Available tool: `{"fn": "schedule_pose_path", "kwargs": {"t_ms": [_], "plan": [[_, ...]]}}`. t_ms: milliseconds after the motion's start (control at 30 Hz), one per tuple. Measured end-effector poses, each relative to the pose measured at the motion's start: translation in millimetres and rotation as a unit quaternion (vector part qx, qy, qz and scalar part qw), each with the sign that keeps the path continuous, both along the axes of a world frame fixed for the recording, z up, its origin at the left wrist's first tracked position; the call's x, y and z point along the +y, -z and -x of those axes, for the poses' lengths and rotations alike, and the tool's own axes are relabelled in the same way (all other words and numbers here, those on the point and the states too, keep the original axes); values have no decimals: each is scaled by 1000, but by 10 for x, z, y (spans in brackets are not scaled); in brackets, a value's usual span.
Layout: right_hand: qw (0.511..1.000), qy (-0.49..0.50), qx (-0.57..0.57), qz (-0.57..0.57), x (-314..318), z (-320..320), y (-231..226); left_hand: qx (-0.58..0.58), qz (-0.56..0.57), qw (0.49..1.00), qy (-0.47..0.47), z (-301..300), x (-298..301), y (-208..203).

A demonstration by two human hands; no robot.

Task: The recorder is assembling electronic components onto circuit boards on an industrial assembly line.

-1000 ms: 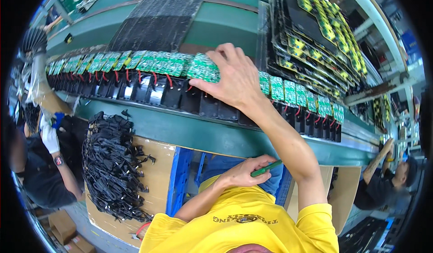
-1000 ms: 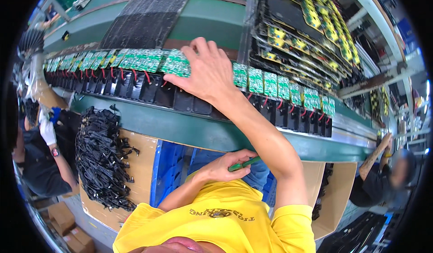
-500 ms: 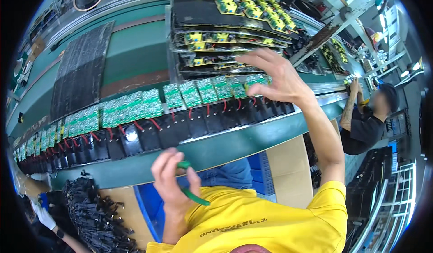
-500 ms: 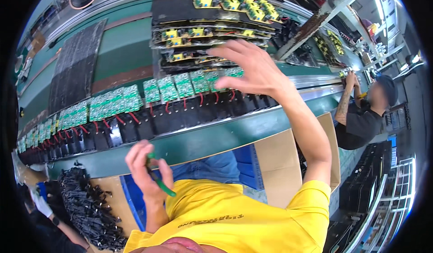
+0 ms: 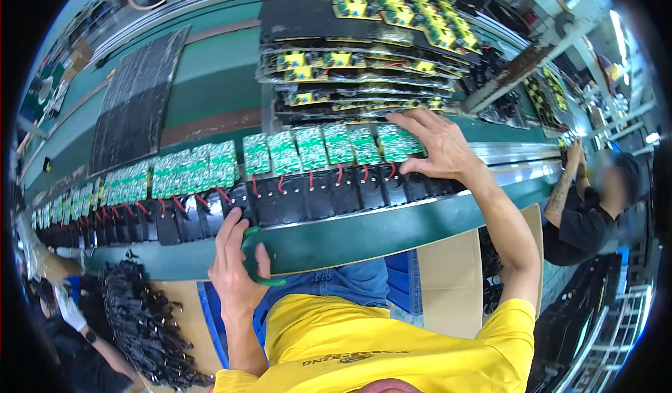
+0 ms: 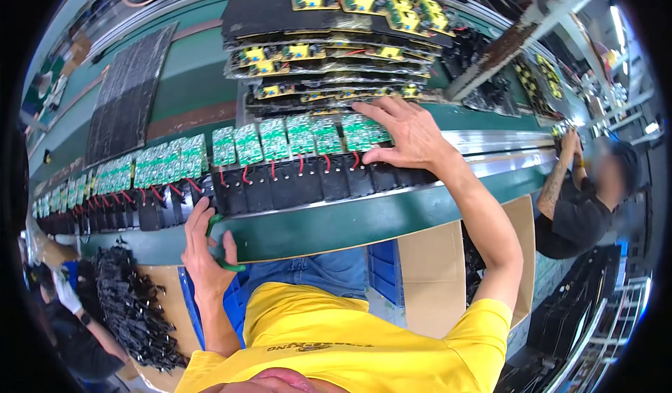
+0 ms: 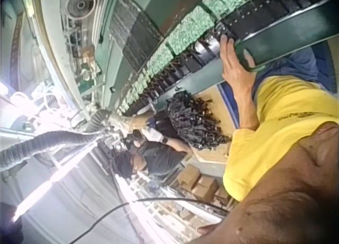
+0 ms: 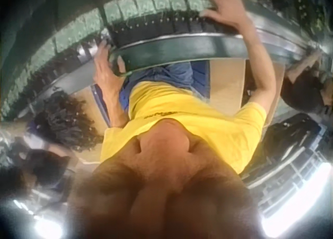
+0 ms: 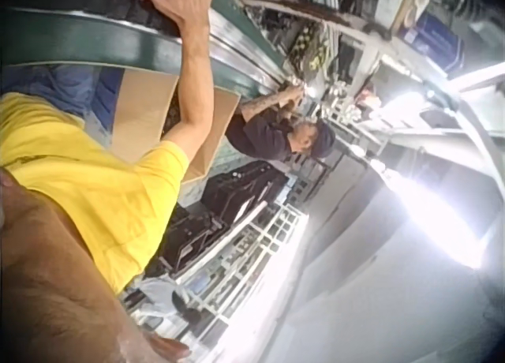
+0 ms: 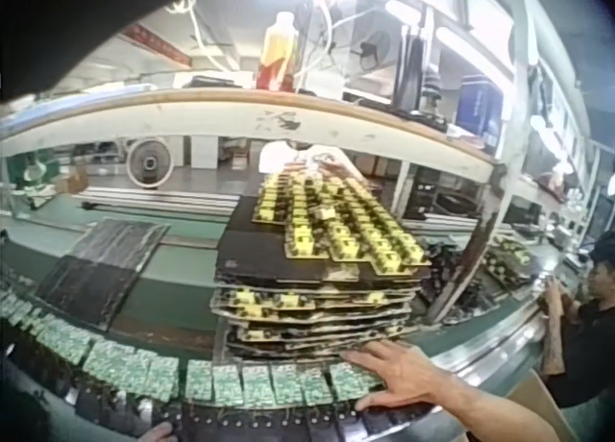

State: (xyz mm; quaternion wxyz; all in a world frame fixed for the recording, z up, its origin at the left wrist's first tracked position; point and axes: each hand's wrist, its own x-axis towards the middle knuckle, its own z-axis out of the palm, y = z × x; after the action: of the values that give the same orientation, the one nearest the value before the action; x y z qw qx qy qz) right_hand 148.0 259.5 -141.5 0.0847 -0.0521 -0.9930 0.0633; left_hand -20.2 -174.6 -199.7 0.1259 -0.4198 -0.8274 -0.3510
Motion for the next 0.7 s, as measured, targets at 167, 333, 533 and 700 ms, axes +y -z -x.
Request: {"fn": "schedule_pose_path", "kwargs": {"t_ms": [167, 333, 533, 700], "plan": [[997, -48, 56, -19, 3, 35, 16, -41, -16, 999, 10, -11, 69, -88], [998, -12, 56, 3, -47, -58, -36, -61, -28, 997, 35, -1, 43, -95], [993, 17, 116, 9, -458, -157, -540, -71, -105, 990, 62, 33, 7, -1], [986, 35, 159, 21, -1044, 175, -737, -78, -120, 987, 79, 63, -33, -34]]}}
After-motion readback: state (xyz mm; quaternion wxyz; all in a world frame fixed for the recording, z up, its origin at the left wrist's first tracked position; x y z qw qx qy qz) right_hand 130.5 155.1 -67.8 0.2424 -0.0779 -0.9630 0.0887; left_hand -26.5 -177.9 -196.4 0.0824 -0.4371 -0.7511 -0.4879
